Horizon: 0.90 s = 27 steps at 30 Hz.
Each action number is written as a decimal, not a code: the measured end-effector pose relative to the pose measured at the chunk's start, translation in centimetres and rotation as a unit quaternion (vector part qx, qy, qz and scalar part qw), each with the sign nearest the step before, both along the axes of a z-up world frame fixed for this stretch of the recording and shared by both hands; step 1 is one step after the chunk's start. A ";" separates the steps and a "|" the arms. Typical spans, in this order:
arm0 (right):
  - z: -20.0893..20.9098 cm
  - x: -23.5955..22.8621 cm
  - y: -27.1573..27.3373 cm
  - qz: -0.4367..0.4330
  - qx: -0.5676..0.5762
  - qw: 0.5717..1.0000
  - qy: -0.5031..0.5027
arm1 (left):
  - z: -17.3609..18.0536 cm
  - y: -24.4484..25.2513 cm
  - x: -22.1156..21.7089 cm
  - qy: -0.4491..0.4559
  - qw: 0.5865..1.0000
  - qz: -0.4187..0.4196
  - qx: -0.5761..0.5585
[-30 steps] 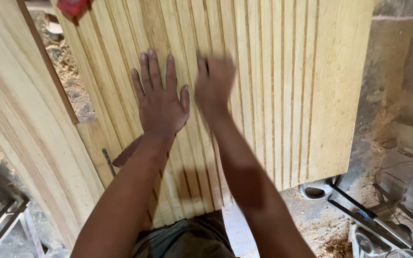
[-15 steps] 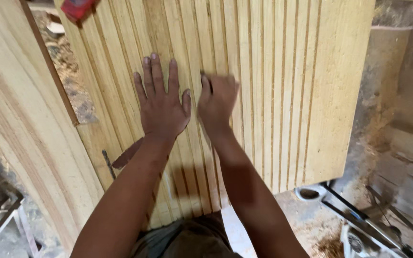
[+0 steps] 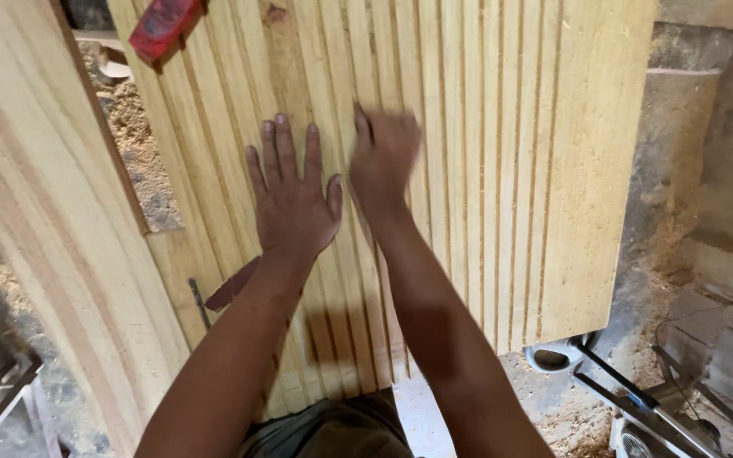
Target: The person sands a large wooden board with a sanding block, moving back and forth along the grain to smooth the surface. A hand plane and sandpaper are visible on the board during the task.
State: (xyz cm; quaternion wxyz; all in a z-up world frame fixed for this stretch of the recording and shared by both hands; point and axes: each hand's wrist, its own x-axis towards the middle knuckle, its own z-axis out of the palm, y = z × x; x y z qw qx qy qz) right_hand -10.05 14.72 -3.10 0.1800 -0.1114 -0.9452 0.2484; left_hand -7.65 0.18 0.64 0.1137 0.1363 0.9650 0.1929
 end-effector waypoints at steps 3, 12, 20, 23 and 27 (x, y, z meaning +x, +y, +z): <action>0.1 0.9 -0.7 -0.011 0.006 1.000 0.011 | -0.2 -0.1 0.0 0.001 1.000 -0.004 -0.006; -2.8 -10.2 -0.5 -0.042 0.037 0.998 0.026 | -0.2 0.1 -0.3 -0.001 1.000 -0.002 -0.008; 1.8 8.6 -2.7 -0.021 0.030 0.998 -0.050 | -0.3 -0.2 0.5 -0.005 1.000 -0.008 -0.006; -0.7 2.0 -1.8 -0.011 0.045 0.999 -0.012 | -0.4 -0.1 0.1 0.004 1.000 -0.004 -0.009; -1.3 -1.6 -1.8 -0.036 0.052 0.998 -0.024 | -0.1 -0.3 0.5 0.018 1.000 -0.002 0.002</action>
